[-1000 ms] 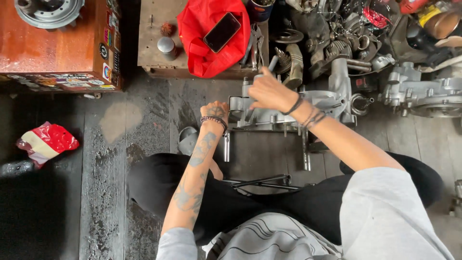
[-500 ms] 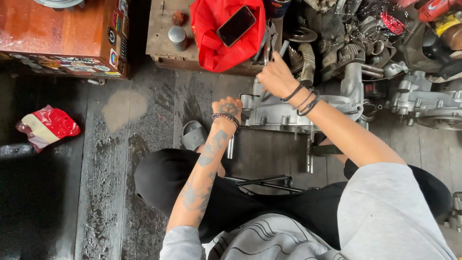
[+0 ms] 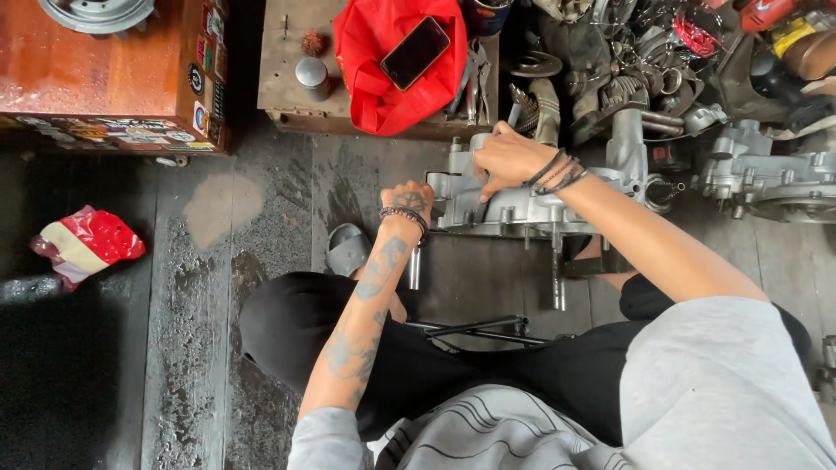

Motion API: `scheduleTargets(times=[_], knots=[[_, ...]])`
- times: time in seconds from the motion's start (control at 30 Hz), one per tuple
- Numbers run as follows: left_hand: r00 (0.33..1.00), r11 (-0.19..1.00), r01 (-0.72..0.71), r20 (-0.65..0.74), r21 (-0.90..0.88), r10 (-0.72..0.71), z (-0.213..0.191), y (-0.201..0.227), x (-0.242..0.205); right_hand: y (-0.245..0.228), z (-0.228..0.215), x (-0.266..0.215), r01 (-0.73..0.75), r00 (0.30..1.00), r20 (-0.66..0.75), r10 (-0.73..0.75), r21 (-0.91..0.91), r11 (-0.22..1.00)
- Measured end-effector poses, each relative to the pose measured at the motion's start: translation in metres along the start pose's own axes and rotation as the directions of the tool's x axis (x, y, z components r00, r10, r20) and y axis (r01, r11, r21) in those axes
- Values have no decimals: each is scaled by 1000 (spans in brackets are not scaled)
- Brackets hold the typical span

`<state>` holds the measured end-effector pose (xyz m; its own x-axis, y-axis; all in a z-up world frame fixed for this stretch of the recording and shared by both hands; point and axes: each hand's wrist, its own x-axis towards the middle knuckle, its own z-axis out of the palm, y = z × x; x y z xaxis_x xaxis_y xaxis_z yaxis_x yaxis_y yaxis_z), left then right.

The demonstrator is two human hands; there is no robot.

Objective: The person sits on the floor and uses a metal file to smooth the surface of a silver engine casing. They rotate the casing to access different areas and continue filing the edges and surfaces.

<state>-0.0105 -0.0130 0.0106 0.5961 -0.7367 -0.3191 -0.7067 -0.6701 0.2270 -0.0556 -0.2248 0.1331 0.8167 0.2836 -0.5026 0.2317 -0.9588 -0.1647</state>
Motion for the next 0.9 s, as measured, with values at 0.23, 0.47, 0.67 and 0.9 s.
scheduleTargets(times=[0.23,0.47,0.67,0.9], knots=[[998,998,-69,10,0,69,-1,6,2,-23,-8,3,43,997,-54,-51,-139,989],[996,999,-53,71,5,53,-16,10,-8,-26,-1,1,110,993,-39,-109,17,994],[996,998,-53,70,17,52,-14,13,-10,-29,2,4,139,983,-122,-140,-23,990],[997,998,-64,44,-2,64,-19,11,-17,-2,-6,8,-28,957,-280,-79,-358,933]])
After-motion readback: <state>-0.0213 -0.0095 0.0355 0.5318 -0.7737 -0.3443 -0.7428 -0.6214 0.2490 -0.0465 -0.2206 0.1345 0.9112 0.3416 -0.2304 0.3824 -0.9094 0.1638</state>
